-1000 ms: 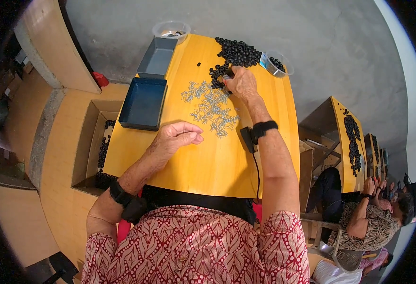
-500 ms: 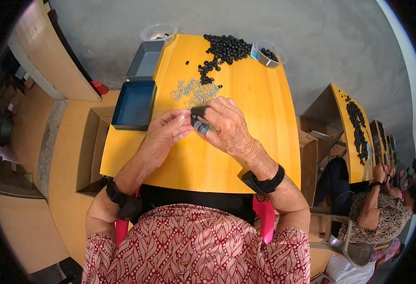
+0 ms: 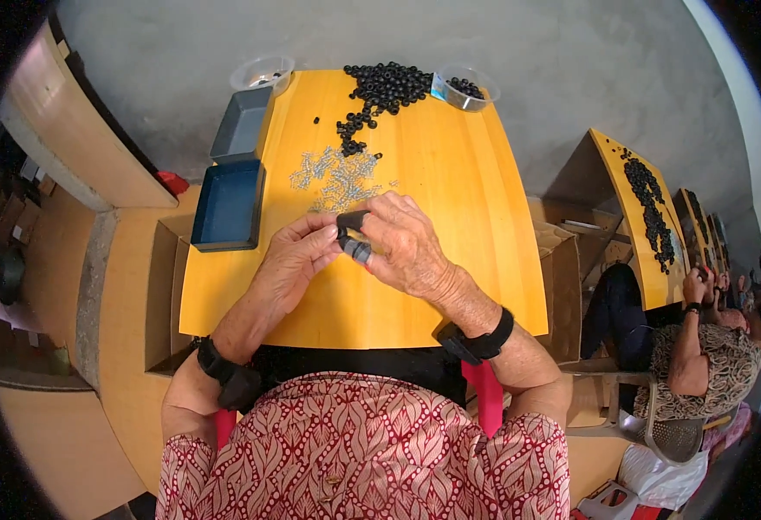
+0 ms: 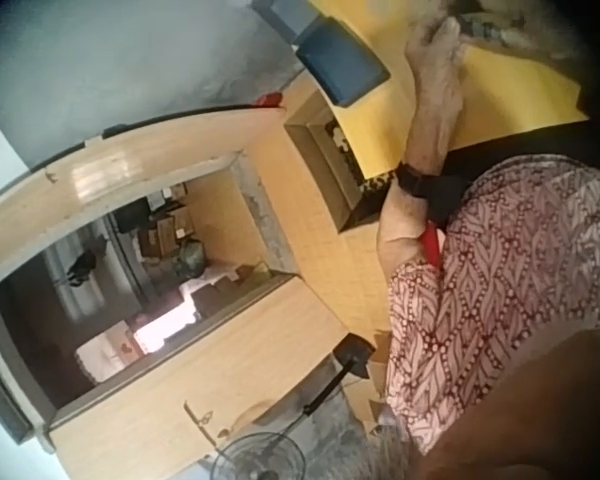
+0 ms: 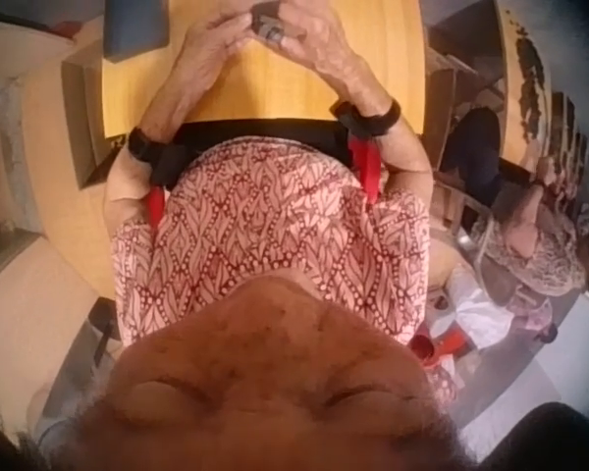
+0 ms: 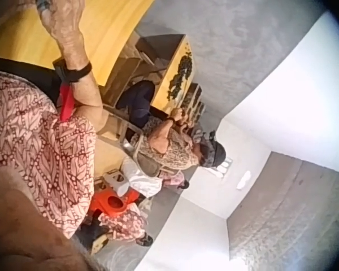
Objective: The person assembles black plastic parts by hand.
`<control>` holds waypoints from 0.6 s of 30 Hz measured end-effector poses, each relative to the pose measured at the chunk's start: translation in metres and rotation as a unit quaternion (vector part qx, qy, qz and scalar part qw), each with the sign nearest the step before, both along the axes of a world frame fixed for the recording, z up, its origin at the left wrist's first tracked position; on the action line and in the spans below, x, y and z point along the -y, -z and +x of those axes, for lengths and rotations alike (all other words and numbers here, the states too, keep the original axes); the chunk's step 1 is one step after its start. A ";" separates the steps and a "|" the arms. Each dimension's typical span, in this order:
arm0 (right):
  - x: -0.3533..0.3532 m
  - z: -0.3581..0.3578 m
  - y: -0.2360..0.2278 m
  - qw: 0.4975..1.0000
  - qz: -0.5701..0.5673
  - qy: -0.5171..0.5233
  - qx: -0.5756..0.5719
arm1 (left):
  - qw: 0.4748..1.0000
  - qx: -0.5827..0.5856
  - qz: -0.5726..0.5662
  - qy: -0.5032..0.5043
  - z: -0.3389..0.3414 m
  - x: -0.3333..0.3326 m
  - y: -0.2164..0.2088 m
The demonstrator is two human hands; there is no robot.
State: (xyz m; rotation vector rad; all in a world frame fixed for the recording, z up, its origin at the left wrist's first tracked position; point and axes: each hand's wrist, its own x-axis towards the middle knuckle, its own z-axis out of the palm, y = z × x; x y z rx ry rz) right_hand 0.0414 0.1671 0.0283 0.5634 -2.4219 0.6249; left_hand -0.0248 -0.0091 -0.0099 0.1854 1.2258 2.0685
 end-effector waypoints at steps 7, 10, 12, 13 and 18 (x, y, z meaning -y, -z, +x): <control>0.003 0.005 0.005 0.999 -0.038 -0.003 -0.006 | 1.000 -0.011 -0.026 -0.002 0.006 0.002 -0.004; 0.001 0.007 0.009 0.999 -0.050 -0.004 -0.008 | 1.000 0.007 -0.015 0.024 0.004 0.002 -0.003; -0.002 0.009 0.020 0.999 -0.047 0.003 0.015 | 0.999 0.008 -0.003 0.038 0.005 0.005 -0.002; -0.003 0.007 0.020 0.999 -0.036 0.014 0.003 | 0.999 0.025 -0.009 0.029 0.005 0.006 0.000; 0.007 0.013 0.014 0.999 -0.009 0.020 -0.044 | 1.000 -0.004 -0.005 0.026 0.006 0.005 -0.001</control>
